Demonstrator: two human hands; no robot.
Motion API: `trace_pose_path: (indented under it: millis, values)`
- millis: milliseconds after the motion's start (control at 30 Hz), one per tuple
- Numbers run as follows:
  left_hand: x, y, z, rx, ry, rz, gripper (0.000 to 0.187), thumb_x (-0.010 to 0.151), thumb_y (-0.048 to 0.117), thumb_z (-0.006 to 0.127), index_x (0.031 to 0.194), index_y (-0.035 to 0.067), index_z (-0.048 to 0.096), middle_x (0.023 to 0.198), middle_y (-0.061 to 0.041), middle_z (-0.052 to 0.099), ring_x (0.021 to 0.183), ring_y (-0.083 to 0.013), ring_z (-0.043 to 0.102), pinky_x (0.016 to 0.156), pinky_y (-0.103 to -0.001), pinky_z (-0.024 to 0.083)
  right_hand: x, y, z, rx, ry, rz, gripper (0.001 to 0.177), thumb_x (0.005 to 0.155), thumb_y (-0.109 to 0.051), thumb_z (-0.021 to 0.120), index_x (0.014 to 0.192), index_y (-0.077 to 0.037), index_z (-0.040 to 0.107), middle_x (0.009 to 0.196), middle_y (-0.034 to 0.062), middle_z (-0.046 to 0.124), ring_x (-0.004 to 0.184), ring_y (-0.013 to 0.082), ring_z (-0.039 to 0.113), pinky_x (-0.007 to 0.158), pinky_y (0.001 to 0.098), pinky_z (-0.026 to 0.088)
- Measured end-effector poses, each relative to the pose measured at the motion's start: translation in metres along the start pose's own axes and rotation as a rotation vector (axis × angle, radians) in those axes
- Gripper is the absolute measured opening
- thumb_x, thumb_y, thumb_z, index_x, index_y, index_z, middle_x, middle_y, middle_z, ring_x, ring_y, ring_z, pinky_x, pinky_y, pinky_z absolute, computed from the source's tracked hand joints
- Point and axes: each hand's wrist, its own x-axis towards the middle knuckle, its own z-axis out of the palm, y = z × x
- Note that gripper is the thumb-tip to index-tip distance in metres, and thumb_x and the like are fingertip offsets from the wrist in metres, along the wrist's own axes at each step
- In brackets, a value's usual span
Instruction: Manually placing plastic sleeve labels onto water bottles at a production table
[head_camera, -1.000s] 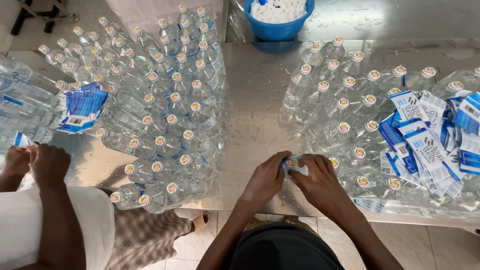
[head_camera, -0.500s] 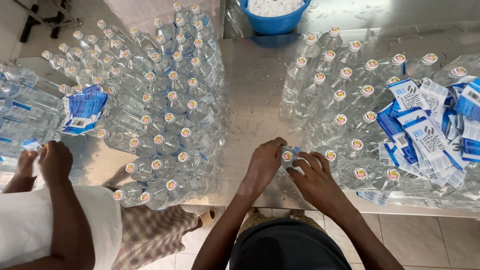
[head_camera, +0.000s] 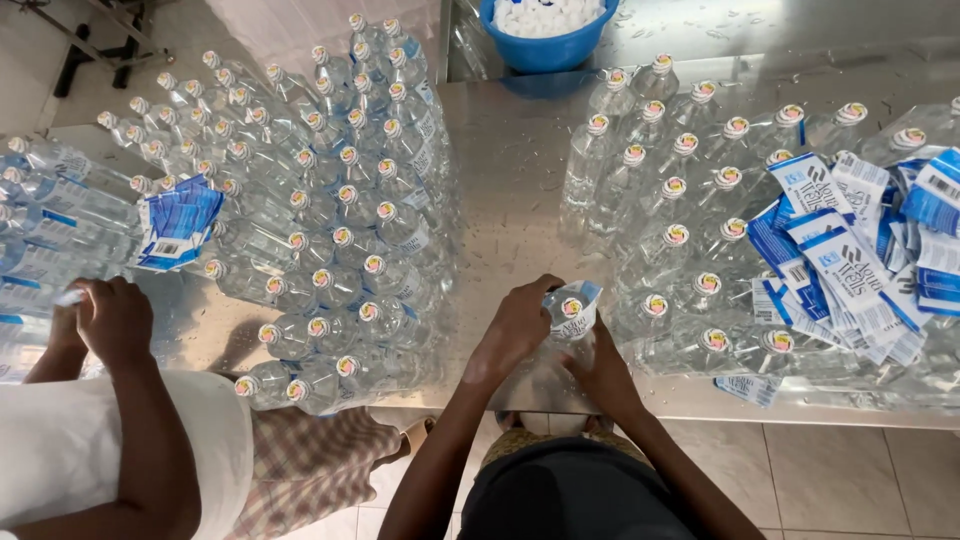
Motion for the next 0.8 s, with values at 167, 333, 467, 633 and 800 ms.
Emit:
trace_pose_path:
  millis: [167, 333, 467, 633, 800]
  values:
    - [0.008, -0.009, 0.010, 0.107, 0.025, 0.029, 0.041, 0.103, -0.004, 0.045, 0.138, 0.002, 0.065, 0.124, -0.030, 0.075, 0.111, -0.0530, 0.074, 0.092, -0.061, 0.061, 0.014, -0.014, 0.012, -0.077, 0.042, 0.001, 0.095, 0.095, -0.039, 0.080, 0.167, -0.003, 0.030, 0.155, 0.0318, 0.055, 0.136, 0.0537, 0.062, 0.113, 0.0652, 0.054]
    - [0.003, -0.023, 0.010, 0.140, 0.013, 0.020, 0.039, 0.105, 0.000, 0.044, 0.137, 0.002, 0.066, 0.117, -0.031, 0.077, 0.107, -0.0545, 0.075, 0.088, -0.062, 0.061, 0.003, -0.021, 0.018, -0.127, 0.072, -0.048, 0.095, 0.089, -0.042, 0.086, 0.160, -0.002, 0.038, 0.141, 0.0337, 0.064, 0.126, 0.0532, 0.069, 0.106, 0.0649, 0.059]
    - [-0.022, -0.024, 0.000, 0.017, 0.012, -0.070, 0.047, 0.107, 0.006, 0.046, 0.152, 0.008, 0.054, 0.139, -0.031, 0.066, 0.126, -0.0561, 0.064, 0.102, -0.067, 0.054, -0.012, -0.045, -0.004, -0.091, -0.118, -0.048, 0.105, 0.090, -0.038, 0.084, 0.171, -0.007, 0.024, 0.163, 0.0300, 0.049, 0.146, 0.0514, 0.052, 0.120, 0.0643, 0.047]
    - [-0.058, -0.012, -0.002, -0.252, 0.051, -0.017, 0.068, 0.104, 0.007, 0.046, 0.170, 0.001, 0.030, 0.167, -0.040, 0.038, 0.154, -0.0609, 0.034, 0.125, -0.071, 0.033, -0.036, -0.061, -0.041, 0.359, -0.043, -0.122, 0.074, 0.101, -0.008, 0.065, 0.169, -0.004, 0.035, 0.162, 0.0230, 0.055, 0.153, 0.0437, 0.050, 0.121, 0.0550, 0.048]
    - [-0.071, 0.005, 0.027, -0.465, 0.146, 0.021, 0.077, 0.109, 0.023, 0.052, 0.173, -0.002, 0.016, 0.173, -0.043, 0.013, 0.158, -0.0659, 0.007, 0.123, -0.082, 0.014, -0.018, -0.108, -0.048, 0.287, 0.073, -0.329, 0.047, 0.106, -0.014, 0.065, 0.151, -0.004, 0.059, 0.147, 0.0219, 0.064, 0.147, 0.0449, 0.055, 0.120, 0.0564, 0.048]
